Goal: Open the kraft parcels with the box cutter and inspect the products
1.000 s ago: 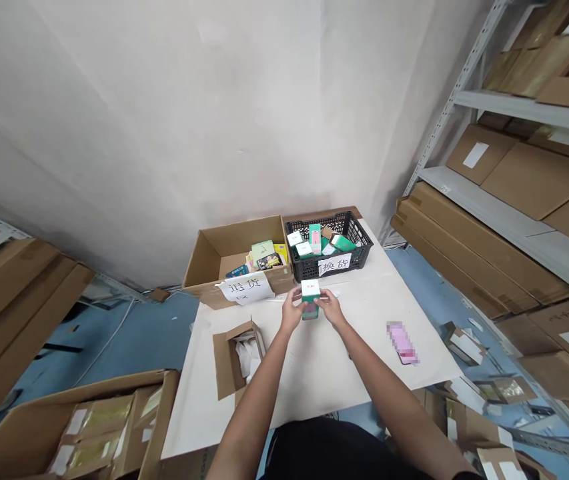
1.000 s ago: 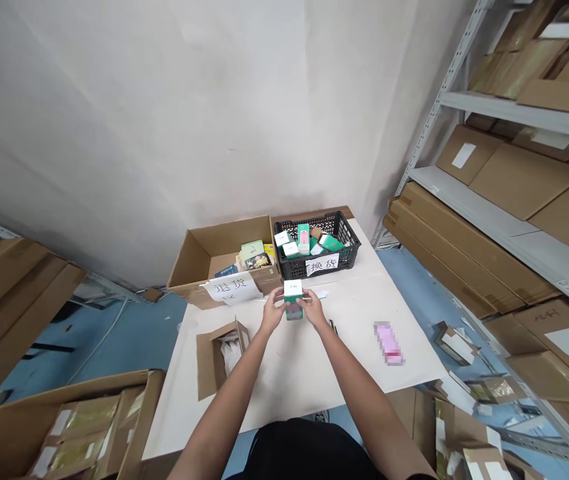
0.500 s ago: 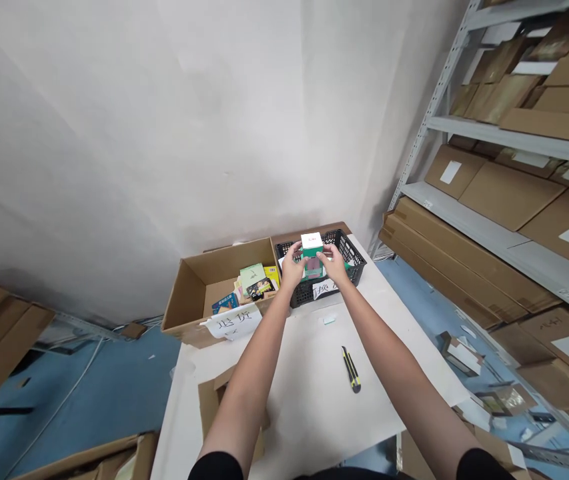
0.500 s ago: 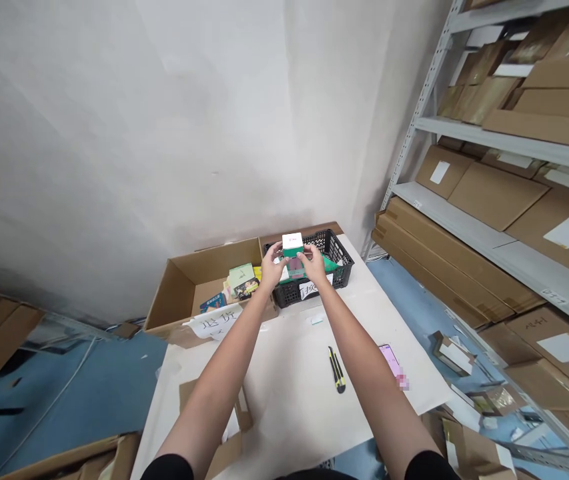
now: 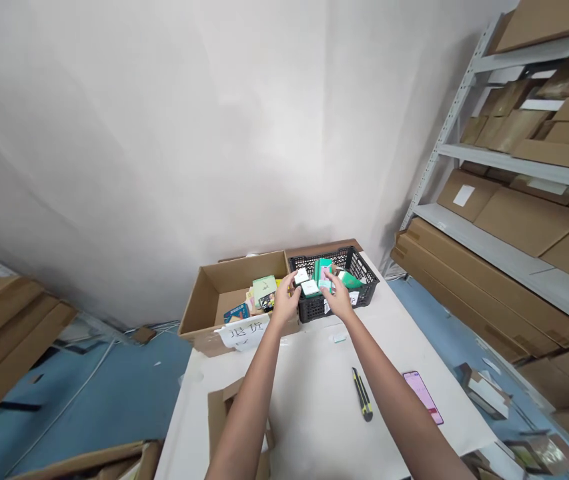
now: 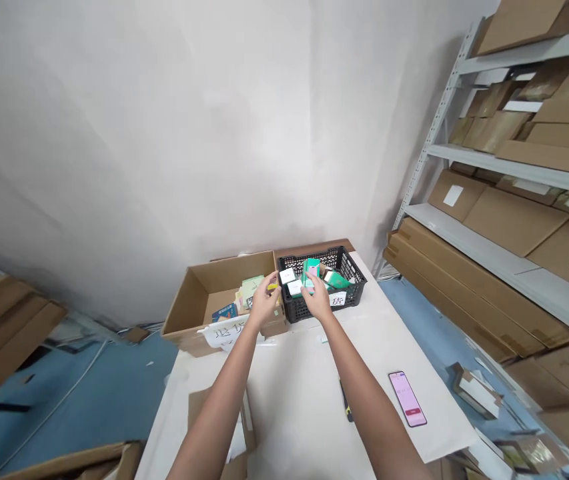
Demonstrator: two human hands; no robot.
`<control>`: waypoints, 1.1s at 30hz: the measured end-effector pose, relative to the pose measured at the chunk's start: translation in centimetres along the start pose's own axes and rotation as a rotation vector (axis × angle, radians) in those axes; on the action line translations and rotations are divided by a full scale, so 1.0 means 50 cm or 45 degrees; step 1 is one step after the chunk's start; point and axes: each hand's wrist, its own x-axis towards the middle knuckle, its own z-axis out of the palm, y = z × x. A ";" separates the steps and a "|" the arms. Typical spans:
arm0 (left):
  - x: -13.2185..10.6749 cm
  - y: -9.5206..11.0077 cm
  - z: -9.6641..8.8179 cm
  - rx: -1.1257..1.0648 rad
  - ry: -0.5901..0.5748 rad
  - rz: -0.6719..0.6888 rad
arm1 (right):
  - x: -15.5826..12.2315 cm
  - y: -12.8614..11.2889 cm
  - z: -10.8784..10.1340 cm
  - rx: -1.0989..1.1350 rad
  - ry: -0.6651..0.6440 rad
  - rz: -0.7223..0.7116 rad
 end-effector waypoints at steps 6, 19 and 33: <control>-0.222 0.029 -0.100 0.170 0.095 -0.095 | -0.174 -0.042 0.076 0.080 -0.230 -0.055; -0.779 -0.126 -0.268 0.673 -0.071 -0.821 | -0.606 -0.061 0.354 0.176 -1.012 0.084; -0.891 -0.198 -0.263 0.708 -0.308 -0.815 | -0.805 0.000 0.348 -0.747 -0.855 0.285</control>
